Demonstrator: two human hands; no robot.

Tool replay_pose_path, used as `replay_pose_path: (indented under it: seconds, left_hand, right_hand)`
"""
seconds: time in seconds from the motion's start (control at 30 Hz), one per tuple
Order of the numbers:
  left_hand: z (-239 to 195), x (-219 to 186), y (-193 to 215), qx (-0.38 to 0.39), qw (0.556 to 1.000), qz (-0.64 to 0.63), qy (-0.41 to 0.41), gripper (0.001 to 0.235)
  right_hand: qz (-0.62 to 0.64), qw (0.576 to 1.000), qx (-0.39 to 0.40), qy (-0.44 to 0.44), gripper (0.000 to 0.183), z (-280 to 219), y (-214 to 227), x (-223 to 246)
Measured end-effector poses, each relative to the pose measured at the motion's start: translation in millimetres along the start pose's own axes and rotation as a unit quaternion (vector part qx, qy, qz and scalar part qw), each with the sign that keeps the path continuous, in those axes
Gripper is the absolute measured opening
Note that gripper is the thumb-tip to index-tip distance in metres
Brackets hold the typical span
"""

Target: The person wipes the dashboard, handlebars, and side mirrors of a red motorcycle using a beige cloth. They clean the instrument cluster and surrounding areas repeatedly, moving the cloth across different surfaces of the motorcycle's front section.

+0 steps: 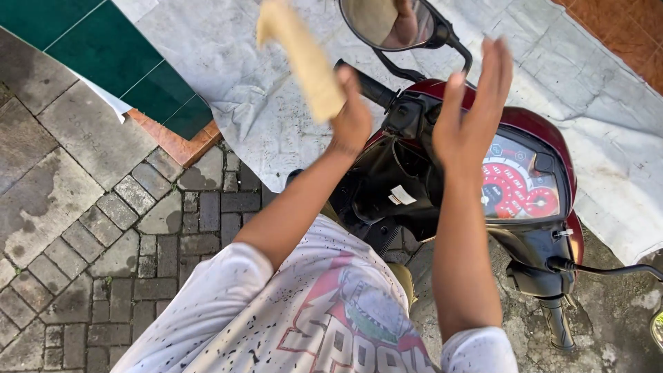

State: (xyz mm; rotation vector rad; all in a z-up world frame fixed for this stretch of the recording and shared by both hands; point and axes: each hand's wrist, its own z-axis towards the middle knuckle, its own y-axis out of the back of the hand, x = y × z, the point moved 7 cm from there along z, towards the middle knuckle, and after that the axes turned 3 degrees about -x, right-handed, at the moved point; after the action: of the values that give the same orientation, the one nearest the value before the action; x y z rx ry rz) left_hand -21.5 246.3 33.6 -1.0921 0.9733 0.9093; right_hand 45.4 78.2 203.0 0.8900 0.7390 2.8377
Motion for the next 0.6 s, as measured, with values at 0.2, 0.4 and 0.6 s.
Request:
replay_pose_path:
  seconds: [0.2,0.4,0.6]
  left_hand:
    - [-15.0,-71.5,-89.0,0.006,0.946,0.17,-0.275,0.068]
    - [-86.0,-62.9,-111.1,0.177,0.933,0.154,-0.271,0.066]
    - [-85.2,-48.7,-108.9,0.291,0.859,0.263,-0.33,0.068]
  right_hand:
    - [0.196,0.96,0.107,-0.166,0.098,36.0,-37.0,-54.1]
    - [0.48,0.848,0.025,-0.225,0.093,11.5,-29.9,-103.3]
    - [0.631,0.753,0.013,-0.185,0.073,-5.3,-19.9,-86.0]
